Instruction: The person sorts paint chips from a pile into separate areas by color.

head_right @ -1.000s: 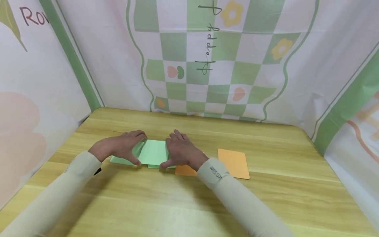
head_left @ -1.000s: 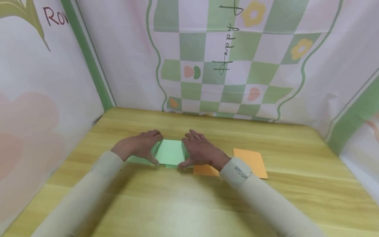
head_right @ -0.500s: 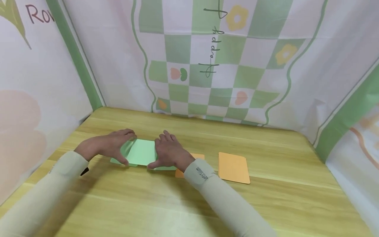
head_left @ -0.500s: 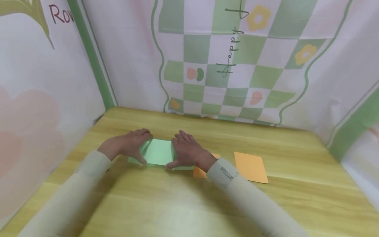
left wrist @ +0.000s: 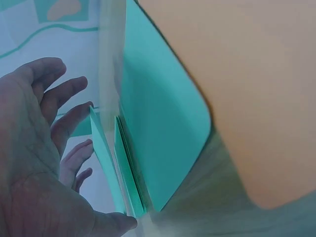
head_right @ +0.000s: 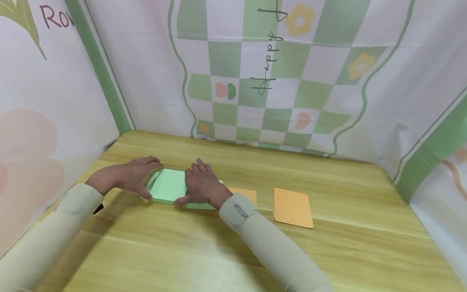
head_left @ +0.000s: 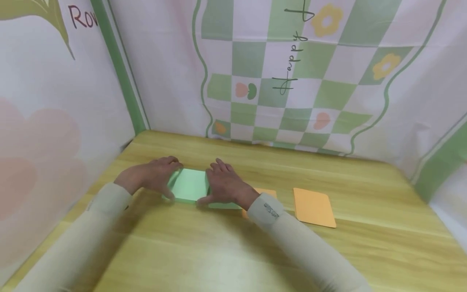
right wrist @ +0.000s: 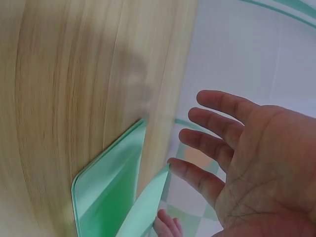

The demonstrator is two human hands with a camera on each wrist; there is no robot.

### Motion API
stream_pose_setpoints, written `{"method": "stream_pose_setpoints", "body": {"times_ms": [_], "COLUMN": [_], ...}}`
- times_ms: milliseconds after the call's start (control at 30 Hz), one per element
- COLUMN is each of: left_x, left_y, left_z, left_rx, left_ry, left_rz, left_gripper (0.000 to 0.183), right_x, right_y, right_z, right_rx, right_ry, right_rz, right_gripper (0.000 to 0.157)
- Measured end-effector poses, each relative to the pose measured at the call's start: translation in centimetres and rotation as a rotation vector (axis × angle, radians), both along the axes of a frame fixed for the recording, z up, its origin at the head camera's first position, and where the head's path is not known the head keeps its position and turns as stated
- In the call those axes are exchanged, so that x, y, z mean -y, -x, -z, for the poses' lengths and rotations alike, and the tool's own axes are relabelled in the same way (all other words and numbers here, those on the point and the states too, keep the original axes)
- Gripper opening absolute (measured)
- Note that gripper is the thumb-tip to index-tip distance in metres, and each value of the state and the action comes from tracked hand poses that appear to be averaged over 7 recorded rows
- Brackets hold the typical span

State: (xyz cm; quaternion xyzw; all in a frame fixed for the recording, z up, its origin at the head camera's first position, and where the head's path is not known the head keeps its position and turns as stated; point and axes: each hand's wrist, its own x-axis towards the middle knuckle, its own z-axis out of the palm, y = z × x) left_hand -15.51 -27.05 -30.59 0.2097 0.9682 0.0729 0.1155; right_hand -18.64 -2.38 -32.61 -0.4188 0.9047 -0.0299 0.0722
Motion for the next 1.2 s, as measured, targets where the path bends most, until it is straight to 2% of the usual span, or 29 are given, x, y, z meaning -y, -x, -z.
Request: {"method": "stream_pose_setpoints", "body": {"times_ms": [100, 533, 833, 967, 1200], "left_x": [0.4, 1.4, 1.9, 2.0, 1.9], "left_y": [0.1, -0.6, -0.4, -0.2, -0.3], "left_z": [0.1, 0.3, 1.1, 1.1, 1.1], "left_rx": [0.002, 0.051, 0.058, 0.092, 0.131], "left_ry": [0.011, 0.035, 0.026, 0.039, 0.056], "left_rz": [-0.011, -0.073, -0.071, -0.102, -0.131], "left_gripper": [0.101, 0.099, 0.101, 0.102, 0.099], "right_x": [0.5, 2.0, 2.4, 2.5, 2.6], "right_y": [0.1, -0.2, 0.0, 0.3, 0.3], "right_z": [0.1, 0.4, 1.1, 1.4, 1.5], "right_rx": [-0.006, -0.021, -0.027, -0.026, 0.038], "right_ry": [0.007, -0.016, -0.024, -0.042, -0.046], "right_rz": [-0.003, -0.014, -0.01, -0.001, 0.037], "right_gripper": [0.091, 0.096, 0.098, 0.098, 0.097]}}
